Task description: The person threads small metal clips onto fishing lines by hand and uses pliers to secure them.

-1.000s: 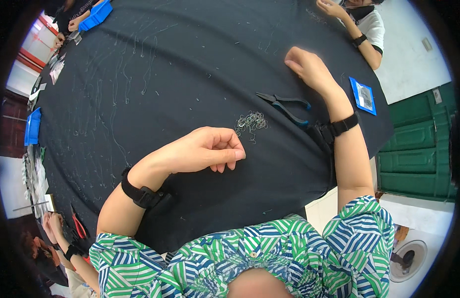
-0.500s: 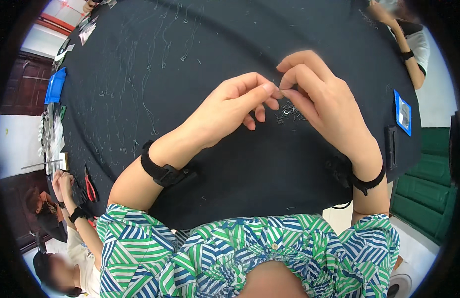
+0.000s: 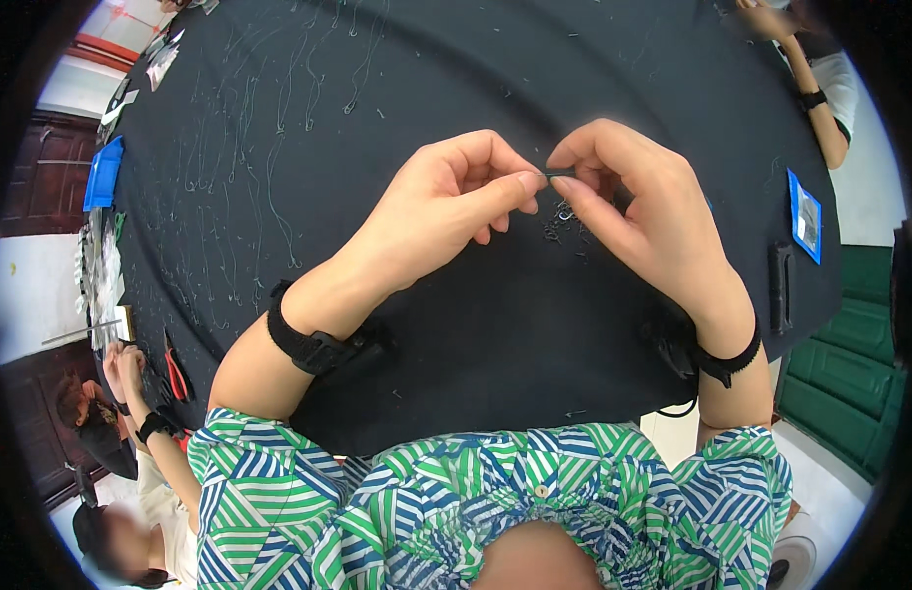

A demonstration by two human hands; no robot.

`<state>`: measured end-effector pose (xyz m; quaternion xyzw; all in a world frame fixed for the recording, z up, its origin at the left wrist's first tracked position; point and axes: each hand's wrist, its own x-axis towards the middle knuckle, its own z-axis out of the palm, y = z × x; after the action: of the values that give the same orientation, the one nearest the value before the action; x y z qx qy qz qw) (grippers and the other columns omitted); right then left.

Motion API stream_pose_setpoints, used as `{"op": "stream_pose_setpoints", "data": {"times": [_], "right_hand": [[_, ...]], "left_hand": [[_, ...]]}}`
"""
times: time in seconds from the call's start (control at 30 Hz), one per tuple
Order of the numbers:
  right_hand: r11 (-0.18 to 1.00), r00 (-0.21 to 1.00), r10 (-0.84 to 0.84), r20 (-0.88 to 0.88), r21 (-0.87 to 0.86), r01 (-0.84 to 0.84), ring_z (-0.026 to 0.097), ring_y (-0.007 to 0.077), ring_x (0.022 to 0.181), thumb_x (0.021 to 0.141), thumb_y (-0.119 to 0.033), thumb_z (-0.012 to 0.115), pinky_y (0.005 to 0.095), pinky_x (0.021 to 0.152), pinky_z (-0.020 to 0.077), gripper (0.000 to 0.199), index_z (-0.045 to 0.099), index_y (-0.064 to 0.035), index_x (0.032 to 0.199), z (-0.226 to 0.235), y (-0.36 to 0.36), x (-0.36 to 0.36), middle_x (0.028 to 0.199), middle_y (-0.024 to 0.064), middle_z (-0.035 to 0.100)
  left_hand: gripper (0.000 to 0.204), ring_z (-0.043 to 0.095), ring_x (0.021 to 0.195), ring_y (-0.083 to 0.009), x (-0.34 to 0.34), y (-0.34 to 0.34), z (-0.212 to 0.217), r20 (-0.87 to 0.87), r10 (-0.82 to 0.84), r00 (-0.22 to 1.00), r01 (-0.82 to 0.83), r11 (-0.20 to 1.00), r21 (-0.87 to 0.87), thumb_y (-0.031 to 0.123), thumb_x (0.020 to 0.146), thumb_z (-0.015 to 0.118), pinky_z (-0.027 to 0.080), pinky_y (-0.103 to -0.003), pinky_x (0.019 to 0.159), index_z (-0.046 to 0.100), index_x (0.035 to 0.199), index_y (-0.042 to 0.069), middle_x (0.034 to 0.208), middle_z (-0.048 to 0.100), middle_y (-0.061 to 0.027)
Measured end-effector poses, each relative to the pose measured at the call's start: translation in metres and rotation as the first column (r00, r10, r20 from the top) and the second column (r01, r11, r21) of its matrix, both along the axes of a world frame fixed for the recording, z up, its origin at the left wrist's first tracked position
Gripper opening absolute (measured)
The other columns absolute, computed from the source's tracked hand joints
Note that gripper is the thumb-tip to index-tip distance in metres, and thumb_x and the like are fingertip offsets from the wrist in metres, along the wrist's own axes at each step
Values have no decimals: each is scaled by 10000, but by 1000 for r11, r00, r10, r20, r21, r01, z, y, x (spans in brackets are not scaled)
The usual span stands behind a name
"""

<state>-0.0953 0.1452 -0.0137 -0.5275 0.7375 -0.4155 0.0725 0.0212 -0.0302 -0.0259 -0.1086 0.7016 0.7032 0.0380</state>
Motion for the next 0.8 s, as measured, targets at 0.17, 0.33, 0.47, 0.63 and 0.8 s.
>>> {"op": "stream_pose_setpoints", "data": {"times": [0.17, 0.33, 0.47, 0.63, 0.8], "right_hand": [[997, 999, -8, -51, 70, 12, 496, 185, 561, 808, -68, 666, 303, 520, 378, 111, 595, -39, 890, 7, 2, 0, 672, 87, 482], [1000, 997, 4, -73, 27, -2, 487, 183, 559, 813, -67, 664, 301, 517, 370, 106, 597, -42, 891, 6, 5, 0, 698, 83, 510], [1000, 999, -6, -52, 29, 8, 489, 183, 557, 817, -67, 660, 300, 515, 370, 103, 595, -42, 891, 5, 7, -1, 711, 82, 523], [999, 999, -15, -32, 40, 16, 495, 181, 560, 818, -73, 659, 297, 515, 377, 102, 598, -49, 896, 7, 6, 1, 718, 79, 531], [998, 994, -42, 97, 41, 39, 467, 103, 539, 840, -100, 660, 262, 505, 352, 99, 606, -42, 899, 5, 7, 1, 657, 44, 515]], "left_hand": [[159, 520, 666, -17, -1, 1, 0, -13, -5, 1000, 5, 1000, -13, 208, 947, 607, 429, -164, 571, 628, 969, 52, 832, 634, 0], [198, 523, 670, -20, 0, 0, 0, -33, -9, 999, 6, 997, -76, 232, 960, 589, 435, -156, 587, 644, 1001, 47, 874, 659, -18], [215, 523, 666, -22, -3, 2, 0, -44, 20, 999, -21, 1000, -22, 242, 965, 581, 435, -155, 587, 650, 1024, 47, 883, 666, -23], [204, 522, 658, -20, -1, 3, 0, -64, 9, 998, -14, 996, -87, 224, 967, 577, 430, -156, 577, 650, 1041, 49, 877, 667, -22], [181, 521, 658, -16, 0, 1, -2, -104, 38, 994, -33, 998, 47, 187, 945, 609, 428, -159, 571, 642, 1055, 47, 873, 663, -18]]}}
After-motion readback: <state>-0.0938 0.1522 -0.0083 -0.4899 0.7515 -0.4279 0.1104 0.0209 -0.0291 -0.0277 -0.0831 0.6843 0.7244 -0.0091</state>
